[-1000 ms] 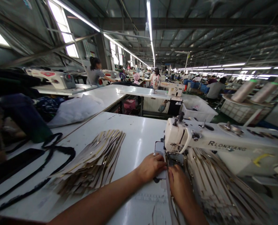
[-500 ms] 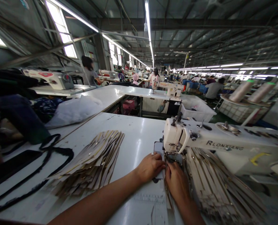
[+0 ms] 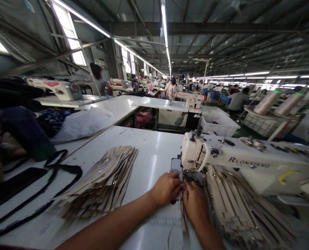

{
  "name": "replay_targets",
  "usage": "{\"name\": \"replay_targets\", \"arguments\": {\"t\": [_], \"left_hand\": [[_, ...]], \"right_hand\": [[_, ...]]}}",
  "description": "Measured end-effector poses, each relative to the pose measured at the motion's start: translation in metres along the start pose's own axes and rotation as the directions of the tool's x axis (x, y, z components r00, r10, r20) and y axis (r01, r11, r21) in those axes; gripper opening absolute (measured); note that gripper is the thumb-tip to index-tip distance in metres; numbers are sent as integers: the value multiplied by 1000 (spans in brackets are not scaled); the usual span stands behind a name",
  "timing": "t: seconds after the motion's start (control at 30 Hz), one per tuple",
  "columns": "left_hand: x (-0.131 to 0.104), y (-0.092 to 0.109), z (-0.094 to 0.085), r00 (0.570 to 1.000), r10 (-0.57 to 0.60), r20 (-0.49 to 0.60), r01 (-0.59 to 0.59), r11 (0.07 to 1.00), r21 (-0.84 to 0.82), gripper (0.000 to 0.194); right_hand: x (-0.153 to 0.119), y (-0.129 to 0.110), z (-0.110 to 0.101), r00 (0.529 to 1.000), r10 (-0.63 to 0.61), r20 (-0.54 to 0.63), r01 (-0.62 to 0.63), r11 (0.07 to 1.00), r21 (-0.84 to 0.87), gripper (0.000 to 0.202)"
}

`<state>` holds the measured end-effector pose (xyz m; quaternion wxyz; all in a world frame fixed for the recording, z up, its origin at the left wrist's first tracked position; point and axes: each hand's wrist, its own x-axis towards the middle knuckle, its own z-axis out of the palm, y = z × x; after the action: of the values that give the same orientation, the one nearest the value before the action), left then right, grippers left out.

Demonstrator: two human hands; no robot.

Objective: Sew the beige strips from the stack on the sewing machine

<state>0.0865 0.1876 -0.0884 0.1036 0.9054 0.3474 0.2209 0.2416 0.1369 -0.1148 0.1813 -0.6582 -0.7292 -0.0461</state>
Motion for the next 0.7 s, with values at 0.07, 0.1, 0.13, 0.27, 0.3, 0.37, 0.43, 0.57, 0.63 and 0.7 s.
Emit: {"name": "replay_targets", "arguments": {"t": [0.07,0.1,0.13,0.27,0.3,0.37,0.43,0.57,0.63,0.7], "left_hand": [[0,3,-1,999,-45,1,45,999,-17,20],[-1,6,-1,997,-73,5,73,997,-32,20],[-2,9,-1,995,-104,9,104,993,-48,20],[-6,22,3,969,-242,54,246,966,-86,14],[-6,23,3,959,-273,71,279,956,-88,13],[-6,21,0,937,-336,94,345,932,-111,14],[-4,15,-10,909,-408,80,416,893,-173,16],[-4,3,-60,849,-518,-104,477,836,-273,18],[-11,3,-96,824,-525,-213,466,841,-273,17],[-23,4,-134,776,-556,-297,494,830,-260,17]], "right_hand": [[0,0,0,1000,-2,-4,2,1000,-6,37],[0,0,0,1000,-2,-6,2,1000,-5,37],[0,0,0,1000,1,-8,-1,1000,-3,37],[1,1,-2,1000,-8,22,6,997,79,36],[1,1,-2,999,-35,34,30,991,132,36],[0,1,-3,994,-108,31,96,962,254,38],[-2,2,0,989,-140,-38,145,928,343,39],[-6,9,16,974,-74,-215,161,892,423,35],[-7,14,24,969,-82,-233,181,878,444,34],[-7,17,29,970,-95,-225,189,875,446,34]]}}
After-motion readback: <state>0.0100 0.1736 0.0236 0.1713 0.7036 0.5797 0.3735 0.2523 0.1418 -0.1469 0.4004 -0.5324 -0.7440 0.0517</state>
